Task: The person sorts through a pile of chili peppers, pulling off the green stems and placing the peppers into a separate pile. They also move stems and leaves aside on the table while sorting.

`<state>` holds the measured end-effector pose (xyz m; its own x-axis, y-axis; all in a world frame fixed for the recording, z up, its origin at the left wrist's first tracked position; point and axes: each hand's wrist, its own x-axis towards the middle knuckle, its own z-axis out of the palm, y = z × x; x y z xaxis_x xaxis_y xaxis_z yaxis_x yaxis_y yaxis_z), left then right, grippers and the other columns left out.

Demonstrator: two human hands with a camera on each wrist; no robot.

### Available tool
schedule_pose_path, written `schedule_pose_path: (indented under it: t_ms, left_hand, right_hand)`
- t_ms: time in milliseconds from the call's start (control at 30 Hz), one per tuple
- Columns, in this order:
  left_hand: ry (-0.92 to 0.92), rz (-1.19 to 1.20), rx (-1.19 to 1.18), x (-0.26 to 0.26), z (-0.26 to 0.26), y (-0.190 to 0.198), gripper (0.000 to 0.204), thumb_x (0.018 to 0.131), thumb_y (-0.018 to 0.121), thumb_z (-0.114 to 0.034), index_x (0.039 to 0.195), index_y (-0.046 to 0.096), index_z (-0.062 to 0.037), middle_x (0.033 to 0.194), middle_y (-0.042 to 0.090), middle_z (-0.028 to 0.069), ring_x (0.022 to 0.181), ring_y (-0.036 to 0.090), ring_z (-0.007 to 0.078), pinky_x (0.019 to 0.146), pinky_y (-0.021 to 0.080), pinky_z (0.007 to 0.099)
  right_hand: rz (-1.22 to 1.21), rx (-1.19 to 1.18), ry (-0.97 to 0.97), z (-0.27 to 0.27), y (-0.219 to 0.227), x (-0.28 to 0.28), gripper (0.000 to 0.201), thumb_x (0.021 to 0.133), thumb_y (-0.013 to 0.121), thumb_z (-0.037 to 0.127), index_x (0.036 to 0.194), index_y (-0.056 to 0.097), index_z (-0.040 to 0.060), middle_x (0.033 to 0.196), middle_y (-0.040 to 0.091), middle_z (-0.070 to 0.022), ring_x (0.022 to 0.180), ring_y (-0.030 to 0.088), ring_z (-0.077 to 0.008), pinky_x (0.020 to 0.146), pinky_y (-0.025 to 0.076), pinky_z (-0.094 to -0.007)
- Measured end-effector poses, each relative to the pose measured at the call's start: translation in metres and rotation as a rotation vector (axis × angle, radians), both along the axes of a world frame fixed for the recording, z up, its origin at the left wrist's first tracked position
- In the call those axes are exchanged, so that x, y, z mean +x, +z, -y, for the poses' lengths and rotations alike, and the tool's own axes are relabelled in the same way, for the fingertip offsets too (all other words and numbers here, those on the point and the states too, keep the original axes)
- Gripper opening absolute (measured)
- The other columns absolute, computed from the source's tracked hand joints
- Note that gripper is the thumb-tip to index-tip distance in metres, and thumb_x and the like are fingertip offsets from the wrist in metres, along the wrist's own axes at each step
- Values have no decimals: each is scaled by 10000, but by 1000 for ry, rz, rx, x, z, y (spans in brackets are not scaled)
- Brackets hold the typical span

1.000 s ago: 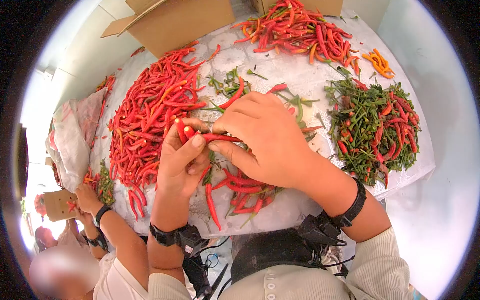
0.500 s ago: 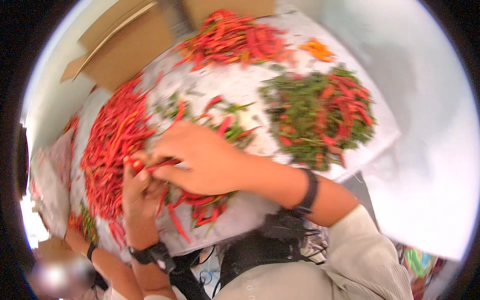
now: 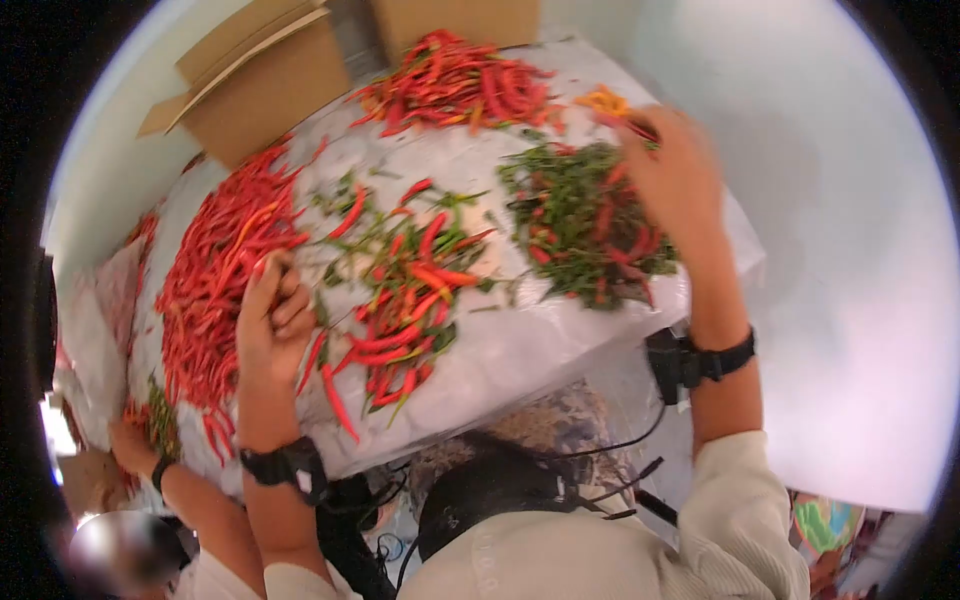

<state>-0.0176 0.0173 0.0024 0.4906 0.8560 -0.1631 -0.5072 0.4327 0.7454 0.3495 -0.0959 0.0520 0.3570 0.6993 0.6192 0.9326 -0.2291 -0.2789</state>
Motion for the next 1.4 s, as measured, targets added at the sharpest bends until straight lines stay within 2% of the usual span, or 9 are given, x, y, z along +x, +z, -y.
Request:
schedule_pose_path:
  t_ms: [33, 133, 267, 333, 567, 967, 1067, 1233, 1400]
  left_hand:
    - [13, 10, -6, 0, 0, 1, 129, 927, 479, -175, 1011, 512, -83, 691, 414, -20, 466, 338, 15, 346, 288, 141]
    - [22, 65, -5, -2, -3, 1, 118, 926, 486, -193, 965, 528, -89, 660, 442, -19, 438, 347, 20, 341, 287, 146]
    - [-3, 90, 19, -4, -5, -2, 131, 931, 480, -214, 922, 535, -95, 620, 441, -24, 408, 332, 21, 334, 259, 154]
    - [-27, 82, 43, -5, -6, -4, 170, 944, 451, -237, 960, 526, -85, 624, 397, -33, 420, 306, 10, 333, 253, 147]
    - [-28, 12, -9, -3, -4, 0, 62, 887, 548, -152, 902, 517, -100, 590, 378, -44, 418, 306, 16, 342, 231, 161]
    - [-137, -158, -152, 8, 7, 3, 119, 882, 564, -195, 932, 527, -93, 676, 532, 20, 501, 491, 78, 373, 321, 188]
    - [-150, -243, -139, 12, 10, 9, 135, 885, 560, -202, 961, 523, -96, 707, 558, 33, 532, 533, 96, 375, 336, 190]
    - [-182, -188, -11, 15, 14, 2, 199, 889, 562, -223, 1004, 532, -64, 718, 578, 18, 518, 532, 67, 360, 314, 180]
    - [-314, -235, 53, 10, 14, 4, 273, 818, 657, -193, 1004, 532, -38, 684, 552, 5, 492, 491, 57, 376, 290, 172]
  right_hand:
    - [100, -151, -25, 3, -6, 13, 215, 794, 600, 206, 919, 631, 33, 923, 608, -138, 899, 546, -318, 804, 421, -389]
    - [204, -28, -72, -1, -3, -12, 183, 782, 607, 186, 893, 636, 43, 916, 607, -129, 896, 545, -317, 805, 419, -394]
    - [-56, -48, 413, -31, -1, -73, 166, 723, 613, 90, 885, 644, 68, 917, 607, -112, 891, 547, -313, 813, 420, -390]
    - [-53, -181, 577, -47, -5, -97, 188, 709, 581, 37, 887, 640, 56, 916, 604, -103, 939, 531, -297, 817, 426, -370]
    - [56, -687, 644, -82, -25, -119, 283, 605, 606, -49, 867, 628, 56, 870, 577, -95, 915, 517, -300, 801, 431, -391]
    - [-378, -184, 1014, -74, -11, -133, 216, 651, 634, -42, 851, 616, 37, 861, 591, -96, 843, 565, -263, 763, 448, -339]
    - [-453, -148, 1158, -72, -14, -146, 226, 652, 631, -51, 861, 626, 35, 856, 592, -92, 834, 567, -256, 748, 454, -327]
    - [-522, -121, 1203, -68, -23, -158, 231, 643, 706, -25, 852, 638, 47, 849, 589, -79, 740, 574, -180, 624, 462, -275]
    - [-690, -209, 1155, -64, -19, -161, 273, 608, 770, 100, 829, 617, 47, 846, 598, -70, 721, 569, -169, 626, 454, -269]
